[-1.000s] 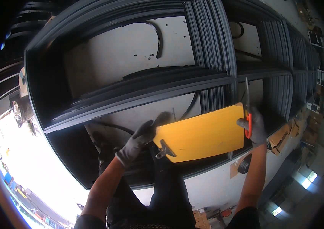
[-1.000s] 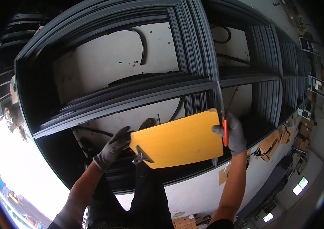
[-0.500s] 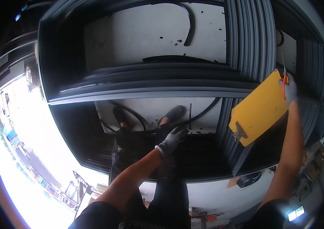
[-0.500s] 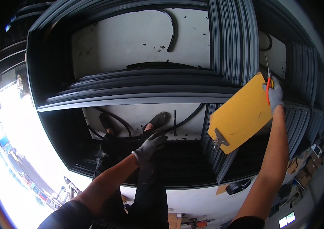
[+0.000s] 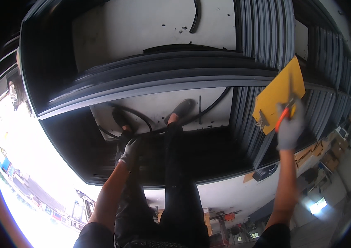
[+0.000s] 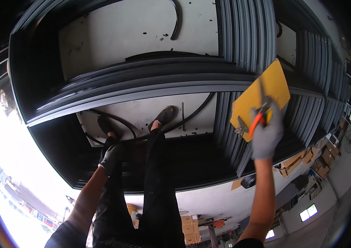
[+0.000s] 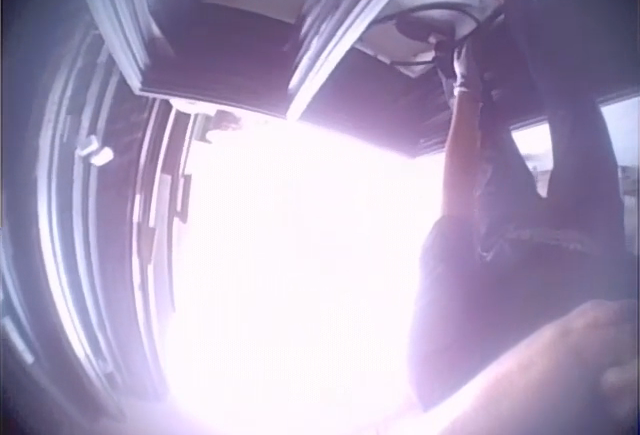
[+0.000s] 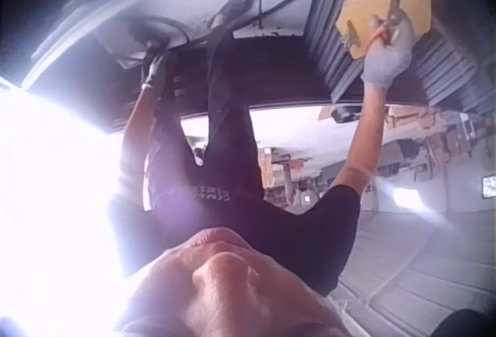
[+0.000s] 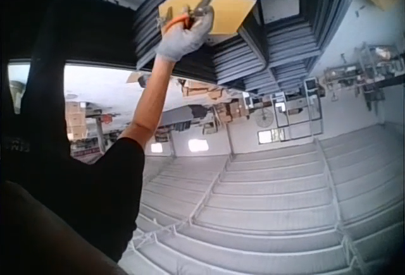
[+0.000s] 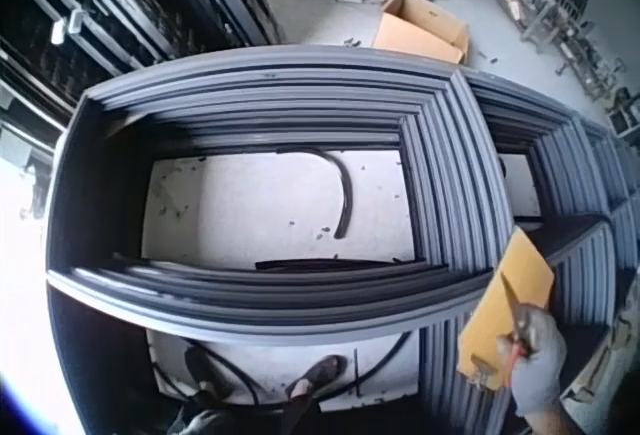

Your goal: Installing black rubber seals into metal door or window frames using scissors to cut the trim.

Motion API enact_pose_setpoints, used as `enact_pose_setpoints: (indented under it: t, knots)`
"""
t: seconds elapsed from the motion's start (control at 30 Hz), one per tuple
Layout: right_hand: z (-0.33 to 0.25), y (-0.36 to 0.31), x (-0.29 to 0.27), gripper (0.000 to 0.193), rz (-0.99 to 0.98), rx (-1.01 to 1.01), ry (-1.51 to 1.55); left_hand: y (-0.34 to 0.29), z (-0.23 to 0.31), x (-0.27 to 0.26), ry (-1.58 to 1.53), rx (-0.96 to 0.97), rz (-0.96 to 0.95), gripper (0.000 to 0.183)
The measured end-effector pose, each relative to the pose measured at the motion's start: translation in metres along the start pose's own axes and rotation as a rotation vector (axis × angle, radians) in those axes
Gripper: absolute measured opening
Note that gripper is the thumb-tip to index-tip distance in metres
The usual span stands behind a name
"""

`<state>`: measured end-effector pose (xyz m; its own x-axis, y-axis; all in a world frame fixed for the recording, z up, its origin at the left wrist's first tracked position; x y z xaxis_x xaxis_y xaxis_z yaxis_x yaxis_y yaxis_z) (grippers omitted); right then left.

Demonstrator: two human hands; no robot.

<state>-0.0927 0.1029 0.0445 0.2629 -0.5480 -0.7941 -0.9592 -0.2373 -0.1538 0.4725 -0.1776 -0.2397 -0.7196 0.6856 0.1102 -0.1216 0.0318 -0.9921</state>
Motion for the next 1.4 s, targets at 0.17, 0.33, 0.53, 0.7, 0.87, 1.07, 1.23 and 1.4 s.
enact_pose_setpoints:
  t: [0.17,0.33,0.53,0.7,0.87,1.07,1.23,1.4]
  knots:
    - [0.071,-0.221,0.208,0.035,-0.429,0.545,0.501,0.031,0.032,-0.013,0.299,-0.017,0.023,0.017]
    - [0.320,-0.335,0.391,0.026,-0.202,1.405,0.075,0.101,0.078,-0.051,0.174,-0.063,0.168,0.018]
    - [0.435,-0.327,0.501,0.028,-0.009,1.386,0.488,0.151,0.094,-0.085,0.230,0.028,0.227,0.018]
    - [0.407,-0.311,0.541,0.031,0.026,1.383,0.984,0.172,0.089,-0.098,0.235,0.049,0.183,0.018]
    - [0.315,-0.322,0.459,0.027,-0.062,1.074,0.724,0.136,0.084,-0.103,0.276,0.050,0.103,0.018]
    - [0.103,-0.346,0.308,0.014,-0.289,0.955,0.589,-0.013,0.077,-0.114,0.355,0.058,-0.129,0.018]
    - [-0.059,-0.353,0.203,0.014,-0.486,0.779,0.714,-0.119,0.058,-0.116,0.718,-0.028,-0.123,0.017]
    - [-0.136,-0.346,0.147,0.019,-0.563,0.622,0.802,-0.185,0.070,-0.082,0.483,-0.022,-0.223,0.029]
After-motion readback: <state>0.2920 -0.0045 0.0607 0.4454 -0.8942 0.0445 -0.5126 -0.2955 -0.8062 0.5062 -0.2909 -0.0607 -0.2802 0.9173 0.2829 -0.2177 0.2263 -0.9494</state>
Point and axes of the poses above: each hand's wrist, its own y-axis towards the middle knuckle, its own x-axis out of the palm, z = x × y, the point moved 9 cm from there along y, towards the middle knuckle, and after that the axes turned 10 degrees about y, right-handed, at the moved point
